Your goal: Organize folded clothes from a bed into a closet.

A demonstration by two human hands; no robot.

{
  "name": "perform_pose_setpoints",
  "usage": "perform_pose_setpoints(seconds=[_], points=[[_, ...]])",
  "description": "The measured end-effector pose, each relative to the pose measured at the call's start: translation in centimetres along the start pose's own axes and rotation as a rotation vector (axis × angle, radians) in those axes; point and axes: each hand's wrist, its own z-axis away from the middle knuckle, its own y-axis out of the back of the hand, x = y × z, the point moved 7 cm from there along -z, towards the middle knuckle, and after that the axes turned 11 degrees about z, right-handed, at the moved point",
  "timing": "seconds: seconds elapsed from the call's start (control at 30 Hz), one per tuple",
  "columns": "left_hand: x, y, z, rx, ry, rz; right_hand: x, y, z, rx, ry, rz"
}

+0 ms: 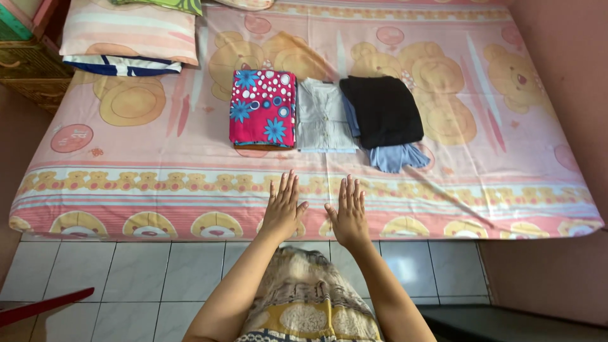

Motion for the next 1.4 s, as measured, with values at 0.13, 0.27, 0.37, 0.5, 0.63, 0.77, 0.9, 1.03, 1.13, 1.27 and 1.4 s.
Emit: perform_pose_setpoints(seconds=[0.13,0.27,0.37,0.5,0.63,0.77,0.9,1.03,1.13,1.27,1.4], points=[[1.6,0.0,0.0,-0.062,-0.024,-0.005,0.2,1.6,1.5,0.035,-0.034,0.014],[3.5,1.2,-0.9,-0.029,-0.125,-0.016,0.1,3.9,2.4,0.110,-0.091,0.039],[5.0,2.0,-1.9,-0.015,-0.196,0.003,0.0,5.8,2.9,0.155,-0.142,0.068],[6.3,2.0,-1.6,-0.040,-0.232,0.014,-1.1,7.8,4.5,0.170,-0.197,0.061],[7.2,2.9,-0.1,-0.141,-0.276,0.050,-2.4,7.9,6.4,0.173,-0.274,0.090],[6.7,3.9,1.5,-0.184,-0.333,0.054,-4.6,7.6,8.8,0.182,-0.383,0.118],[6.6,5.8,2.8,-0.237,-0.365,0.072,-6.8,7.3,10.7,0.187,-0.475,0.160],[6.3,5.8,6.3,-0.317,-0.421,0.128,-10.0,6.6,14.3,0.176,-0.570,0.185],[6.8,5.0,8.7,-0.401,-0.478,0.111,-11.8,6.3,17.2,0.169,-0.648,0.197],[8.5,3.8,12.0,-0.511,-0.519,0.193,-13.8,6.3,22.1,0.149,-0.768,0.230],[11.5,3.2,15.8,-0.482,-0.727,0.250,-15.6,7.4,27.3,0.173,-0.900,0.250]])
